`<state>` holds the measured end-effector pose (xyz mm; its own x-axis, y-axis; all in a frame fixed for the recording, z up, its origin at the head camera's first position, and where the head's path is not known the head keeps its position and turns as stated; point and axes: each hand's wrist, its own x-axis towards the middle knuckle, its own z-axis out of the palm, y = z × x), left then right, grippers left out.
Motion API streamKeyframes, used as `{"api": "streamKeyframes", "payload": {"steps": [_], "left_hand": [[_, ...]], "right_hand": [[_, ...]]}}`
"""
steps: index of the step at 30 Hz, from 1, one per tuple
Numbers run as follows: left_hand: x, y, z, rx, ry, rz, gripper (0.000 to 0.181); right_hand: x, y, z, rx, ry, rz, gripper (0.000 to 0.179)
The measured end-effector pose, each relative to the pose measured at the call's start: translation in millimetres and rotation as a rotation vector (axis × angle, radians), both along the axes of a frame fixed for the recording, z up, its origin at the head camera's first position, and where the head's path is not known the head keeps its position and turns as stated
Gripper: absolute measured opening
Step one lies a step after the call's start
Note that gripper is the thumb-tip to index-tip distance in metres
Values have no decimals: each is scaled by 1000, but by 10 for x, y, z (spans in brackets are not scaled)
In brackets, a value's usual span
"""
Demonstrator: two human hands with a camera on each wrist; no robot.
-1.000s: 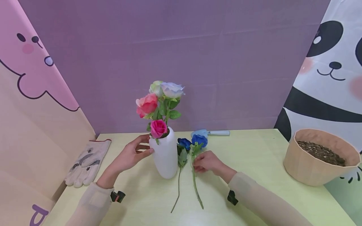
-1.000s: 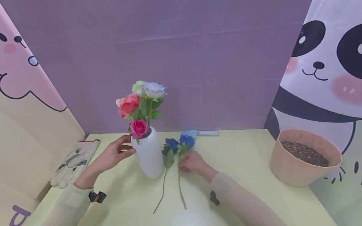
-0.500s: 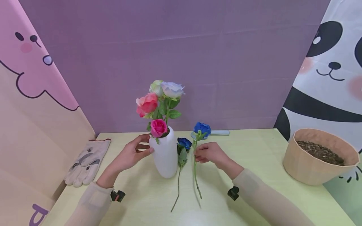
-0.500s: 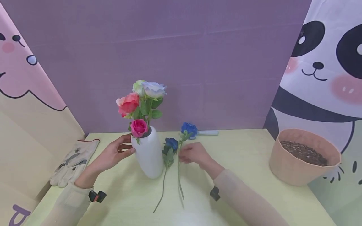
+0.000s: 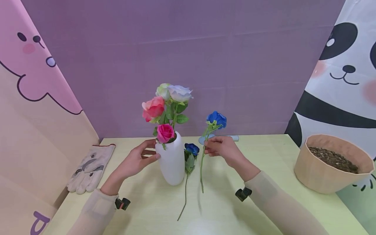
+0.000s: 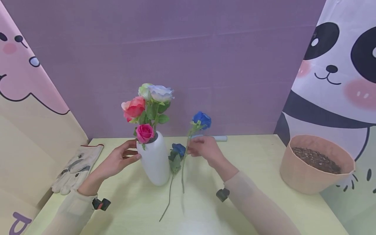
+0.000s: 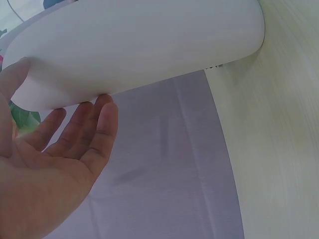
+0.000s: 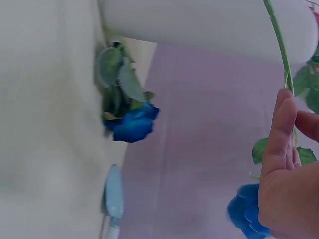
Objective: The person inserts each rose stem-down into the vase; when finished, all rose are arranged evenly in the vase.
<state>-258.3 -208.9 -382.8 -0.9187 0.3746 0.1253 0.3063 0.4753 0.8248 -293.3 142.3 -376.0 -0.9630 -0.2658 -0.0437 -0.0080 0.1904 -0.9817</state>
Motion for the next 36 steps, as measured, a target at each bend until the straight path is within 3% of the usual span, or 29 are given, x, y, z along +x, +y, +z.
{"api": "streamKeyframes", "payload": {"steps": [12, 21, 36], "left_hand": [[-11, -10, -7, 3, 6, -7, 65], [-18, -11, -14, -5, 3, -1, 65], [-28, -14, -12, -3, -4, 0, 67]], "right_hand": [[27, -39, 293, -124, 64, -53, 39], [64, -93, 483, -229, 101, -150, 33], [63, -135, 654, -563, 93, -303, 24]]}}
